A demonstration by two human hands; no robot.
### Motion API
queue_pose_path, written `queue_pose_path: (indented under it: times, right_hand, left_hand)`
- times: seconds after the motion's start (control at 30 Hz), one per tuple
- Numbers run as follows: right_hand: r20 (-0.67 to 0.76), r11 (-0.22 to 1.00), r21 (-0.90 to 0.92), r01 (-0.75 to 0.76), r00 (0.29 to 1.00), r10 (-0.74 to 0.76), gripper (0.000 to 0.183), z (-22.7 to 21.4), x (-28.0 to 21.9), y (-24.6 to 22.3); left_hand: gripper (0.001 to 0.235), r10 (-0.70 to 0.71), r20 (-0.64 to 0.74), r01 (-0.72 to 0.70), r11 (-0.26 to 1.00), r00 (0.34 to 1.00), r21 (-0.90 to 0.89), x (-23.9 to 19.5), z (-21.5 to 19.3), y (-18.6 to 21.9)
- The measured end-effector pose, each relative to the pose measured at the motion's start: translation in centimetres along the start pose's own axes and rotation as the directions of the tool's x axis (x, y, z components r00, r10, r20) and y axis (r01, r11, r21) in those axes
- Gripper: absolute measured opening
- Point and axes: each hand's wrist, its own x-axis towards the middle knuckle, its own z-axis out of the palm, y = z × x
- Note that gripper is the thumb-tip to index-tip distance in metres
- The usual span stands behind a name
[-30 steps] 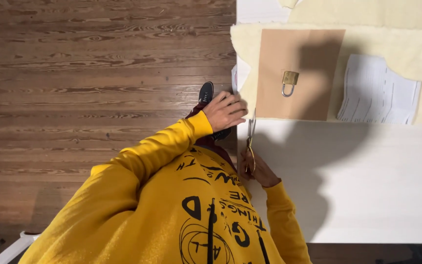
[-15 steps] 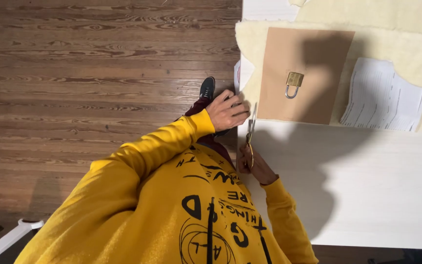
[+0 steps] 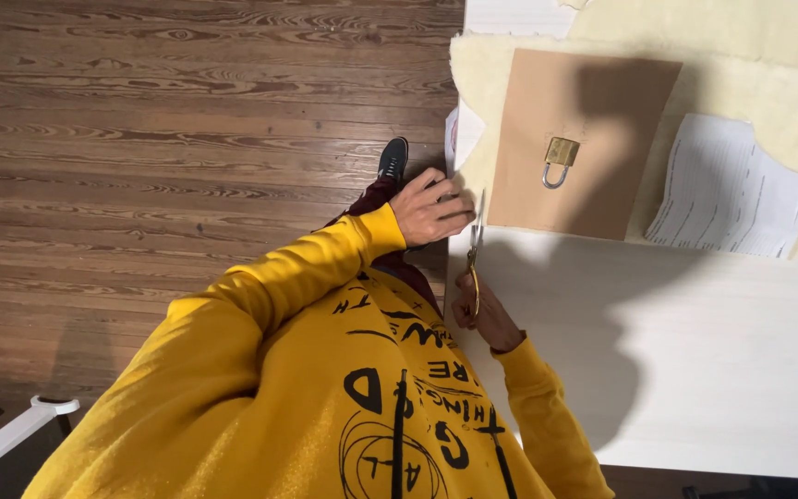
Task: Cutting sheepskin material according to a paper pattern using scissors.
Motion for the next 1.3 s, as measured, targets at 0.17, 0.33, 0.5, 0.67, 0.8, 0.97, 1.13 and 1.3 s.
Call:
queue_pose_path:
  times: [0.17,0.33,0.5,0.67,0.8,0.97,1.13,1.3]
  right_hand:
    - [-0.009,1.0,-0.026,-0.002,1.0,0.001,0.042,0.2,0.0,-0.5]
    - [-0.016,0.998,0.042,0.037,0.999,-0.036,0.038,0.7,-0.2,-1.0]
    - [-0.072,0.996,0.076,0.052,0.996,-0.047,0.035,0.8,-0.4,-0.7]
    - [-0.092,0.994,0.107,0.04,0.995,-0.03,0.032,1.6,-0.3,-2.4]
    - [-0.111,0.993,0.113,0.027,0.994,-0.015,0.025,1.5,-0.3,-1.7]
    - [-0.118,0.99,0.137,0.031,0.993,-0.015,0.026,1.5,0.1,-2.7]
    - [-0.127,0.994,0.095,0.049,0.991,-0.037,0.023,2.4,0.2,-4.2]
    - [-0.141,0.996,0.083,-0.011,0.99,0.023,0.039,1.5,0.8,-4.3]
  left_hand:
    - [0.023,0.013,-0.006,-0.013,1.0,1.0,-0.005,0.1,0.0,0.0]
    - [0.023,0.033,-0.012,-0.033,0.999,0.999,-0.014,-0.1,0.0,-0.4]
    - [0.024,0.044,-0.069,-0.048,0.998,0.997,-0.051,-0.1,0.1,-0.3]
    - [0.021,0.036,-0.113,-0.046,0.995,0.993,-0.087,-0.3,0.5,-0.2]
    - [0.019,0.027,-0.116,-0.039,0.993,0.993,-0.107,-0.6,0.8,-0.4]
    - [0.018,0.025,-0.13,-0.04,0.993,0.991,-0.115,-0.5,0.7,-0.4]
    - [0.019,0.035,-0.147,-0.049,0.995,0.989,-0.093,-0.9,0.7,-0.5]
    - [0.018,0.024,-0.112,-0.036,0.993,0.993,-0.109,-1.3,1.1,-0.6]
